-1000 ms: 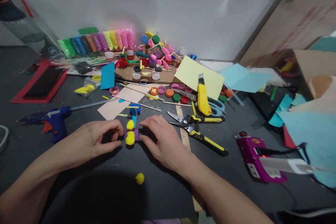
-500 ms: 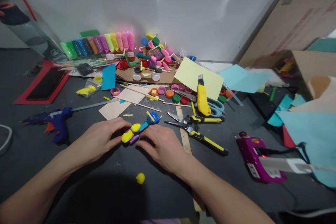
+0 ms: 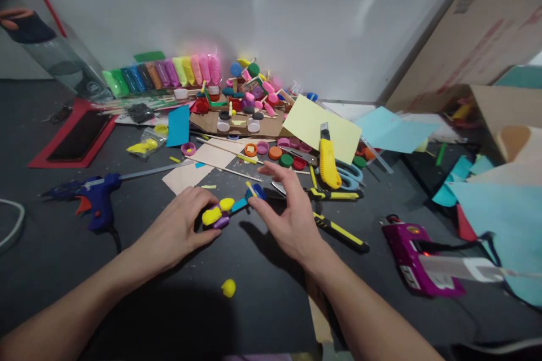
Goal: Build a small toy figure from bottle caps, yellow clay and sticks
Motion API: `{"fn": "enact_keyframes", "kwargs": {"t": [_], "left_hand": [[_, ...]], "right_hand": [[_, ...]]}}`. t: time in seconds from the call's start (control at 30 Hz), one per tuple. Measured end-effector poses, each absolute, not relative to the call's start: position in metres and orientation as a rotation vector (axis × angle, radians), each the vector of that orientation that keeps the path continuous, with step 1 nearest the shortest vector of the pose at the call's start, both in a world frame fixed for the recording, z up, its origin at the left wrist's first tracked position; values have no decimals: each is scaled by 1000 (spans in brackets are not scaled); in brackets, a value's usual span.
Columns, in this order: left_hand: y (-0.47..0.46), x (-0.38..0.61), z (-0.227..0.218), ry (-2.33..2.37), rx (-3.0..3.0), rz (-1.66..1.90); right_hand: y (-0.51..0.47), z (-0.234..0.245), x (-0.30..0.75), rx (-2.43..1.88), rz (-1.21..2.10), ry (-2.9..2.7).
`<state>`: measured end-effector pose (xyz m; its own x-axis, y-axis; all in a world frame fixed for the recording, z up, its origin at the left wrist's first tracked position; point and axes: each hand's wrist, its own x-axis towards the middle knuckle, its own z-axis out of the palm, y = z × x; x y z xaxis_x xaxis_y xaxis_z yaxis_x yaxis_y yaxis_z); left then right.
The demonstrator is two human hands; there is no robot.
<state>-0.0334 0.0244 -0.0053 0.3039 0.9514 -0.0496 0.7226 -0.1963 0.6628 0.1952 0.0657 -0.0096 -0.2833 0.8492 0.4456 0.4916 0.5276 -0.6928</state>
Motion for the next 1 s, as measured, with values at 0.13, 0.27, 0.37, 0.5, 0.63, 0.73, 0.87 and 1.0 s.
{"fn": "enact_keyframes", "kwargs": {"t": [0.13, 0.27, 0.37, 0.5, 0.63, 0.73, 0.87, 1.0], "left_hand": [[25, -31, -8, 1441, 1886, 666], [24, -28, -5, 1384, 1774, 760], [22, -26, -3, 1331, 1698, 855], [16, -25, 1, 1318, 1677, 973], [13, -23, 3, 1342, 1762, 1019], [13, -23, 3, 1349, 1798, 1034], [13, -23, 2, 1347, 1813, 1052], [14, -24, 1, 1348, 1826, 1054]], "right_hand": [[58, 0, 192, -990, 437, -2012], [56, 14, 188, -820, 293, -2168], [56, 26, 183, -765, 248, -2242], [50, 35, 174, -833, 278, -2212], [45, 34, 170, -855, 302, -2189], [46, 31, 170, -838, 292, -2192], [48, 30, 171, -788, 232, -2211], [49, 32, 174, -778, 237, -2226]]}}
